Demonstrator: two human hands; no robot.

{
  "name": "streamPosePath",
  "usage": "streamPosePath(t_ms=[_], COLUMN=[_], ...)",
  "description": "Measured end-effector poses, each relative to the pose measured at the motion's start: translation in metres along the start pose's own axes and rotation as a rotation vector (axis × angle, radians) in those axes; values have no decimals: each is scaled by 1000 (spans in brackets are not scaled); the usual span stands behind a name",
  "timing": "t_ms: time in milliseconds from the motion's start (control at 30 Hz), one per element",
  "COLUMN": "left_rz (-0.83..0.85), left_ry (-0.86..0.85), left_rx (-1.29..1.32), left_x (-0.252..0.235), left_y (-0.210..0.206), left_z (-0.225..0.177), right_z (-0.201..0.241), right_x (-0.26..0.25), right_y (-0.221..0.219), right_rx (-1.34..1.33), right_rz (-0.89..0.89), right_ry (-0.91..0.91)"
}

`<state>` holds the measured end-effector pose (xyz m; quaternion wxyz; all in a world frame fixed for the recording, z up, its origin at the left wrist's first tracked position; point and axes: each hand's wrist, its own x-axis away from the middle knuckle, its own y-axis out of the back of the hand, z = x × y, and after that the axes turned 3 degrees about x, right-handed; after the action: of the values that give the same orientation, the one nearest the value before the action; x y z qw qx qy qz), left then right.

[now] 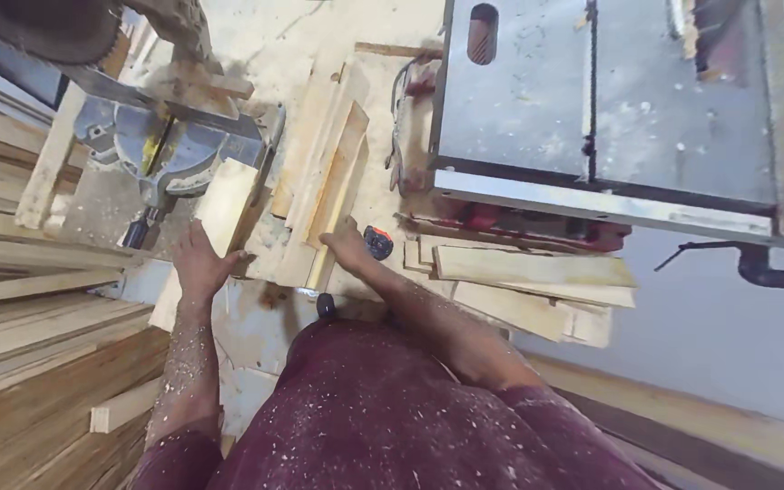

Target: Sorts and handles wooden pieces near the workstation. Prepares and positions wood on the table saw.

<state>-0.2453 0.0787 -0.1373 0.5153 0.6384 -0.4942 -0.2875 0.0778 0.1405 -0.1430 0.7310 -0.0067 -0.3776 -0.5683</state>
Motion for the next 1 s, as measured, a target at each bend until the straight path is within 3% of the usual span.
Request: streamPosePath(t_ms=[167,267,333,467,567,733,900,1000], left_rz=[-147,-258,-201,29,145,148,93,60], left_ry=[-58,-111,-172,-280,-231,-153,-105,-144], left_rx=[152,294,400,562,329,25,-92,-114], left_x=[18,43,65,96,96,85,88,76], left_y=[9,17,16,-8,-19,-48,-83,-88], left_z=[-3,-34,-65,-124,-144,-157,-176,-188], right_z=[-25,-33,-37,-38,-44,-50,-45,-42], right_x=[26,39,47,57,60,55,46,46], right_y=[29,45,50,58,62,69,75,81], right_rx=[-622,-818,-869,-869,-848,-811,-402,-277], right_rz=[100,181,231,328,359,289,29,-18], right_ry=[189,230,242,309,314,277,135,82])
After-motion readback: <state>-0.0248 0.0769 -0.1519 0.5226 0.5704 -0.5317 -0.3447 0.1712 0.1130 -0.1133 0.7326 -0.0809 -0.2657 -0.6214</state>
